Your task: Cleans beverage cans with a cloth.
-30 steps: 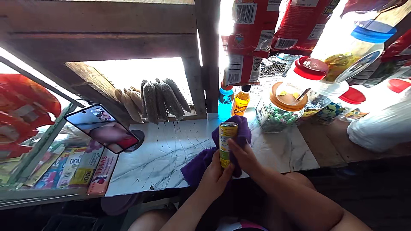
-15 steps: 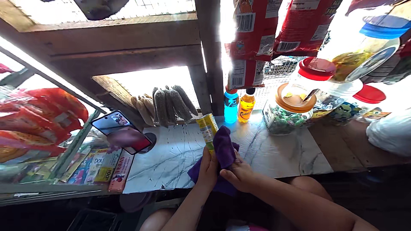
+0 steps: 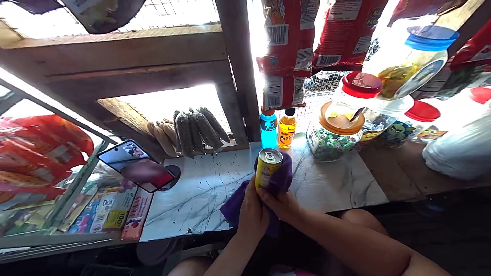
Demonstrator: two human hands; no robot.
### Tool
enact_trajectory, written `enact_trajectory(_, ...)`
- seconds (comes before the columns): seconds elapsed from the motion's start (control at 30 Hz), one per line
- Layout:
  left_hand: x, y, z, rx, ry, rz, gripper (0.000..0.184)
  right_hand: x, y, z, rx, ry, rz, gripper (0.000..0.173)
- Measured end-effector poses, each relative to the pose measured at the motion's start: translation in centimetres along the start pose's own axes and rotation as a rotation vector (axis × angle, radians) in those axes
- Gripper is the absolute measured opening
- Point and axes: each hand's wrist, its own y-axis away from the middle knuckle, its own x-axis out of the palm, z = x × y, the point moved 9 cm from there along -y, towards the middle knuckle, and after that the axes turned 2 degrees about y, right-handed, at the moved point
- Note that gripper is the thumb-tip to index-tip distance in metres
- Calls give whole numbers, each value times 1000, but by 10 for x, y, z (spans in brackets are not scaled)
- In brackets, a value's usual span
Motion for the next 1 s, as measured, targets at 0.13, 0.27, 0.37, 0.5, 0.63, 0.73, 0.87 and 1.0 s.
enact_trajectory(0.13, -4, -11, -13, 107, -62, 81, 62, -27, -16, 1, 100, -297, -80, 33)
enact_trajectory(0.27, -18, -17, -13, 121, -1, 27, 64, -46, -29, -10, 418, -590, -48, 53)
enact_trajectory(0.37, -30, -22, -1, 77, 50, -5, 92, -38, -31, -26, 519, -678, 94, 33)
enact_trajectory(0.5, -29, -21, 3, 69, 30, 30, 123, -12, -17, -37, 550, -829, 300, 31)
enact_trajectory(0.63, -28, -19, 2, 85, 76, 47, 128, 1, -9, -5, 662, -766, 232, 28)
enact_trajectory(0.73, -34, -19, 1, 135, 62, -25, 128, 3, -14, -12, 564, -791, 296, 23)
enact_trajectory(0.87, -37, -17, 2, 129, -33, -73, 125, -7, -23, -18, 509, -549, 154, 12)
enact_trajectory(1.0, -35, -15, 1, 104, -127, -59, 120, -1, -18, -19, 441, -420, 193, 29)
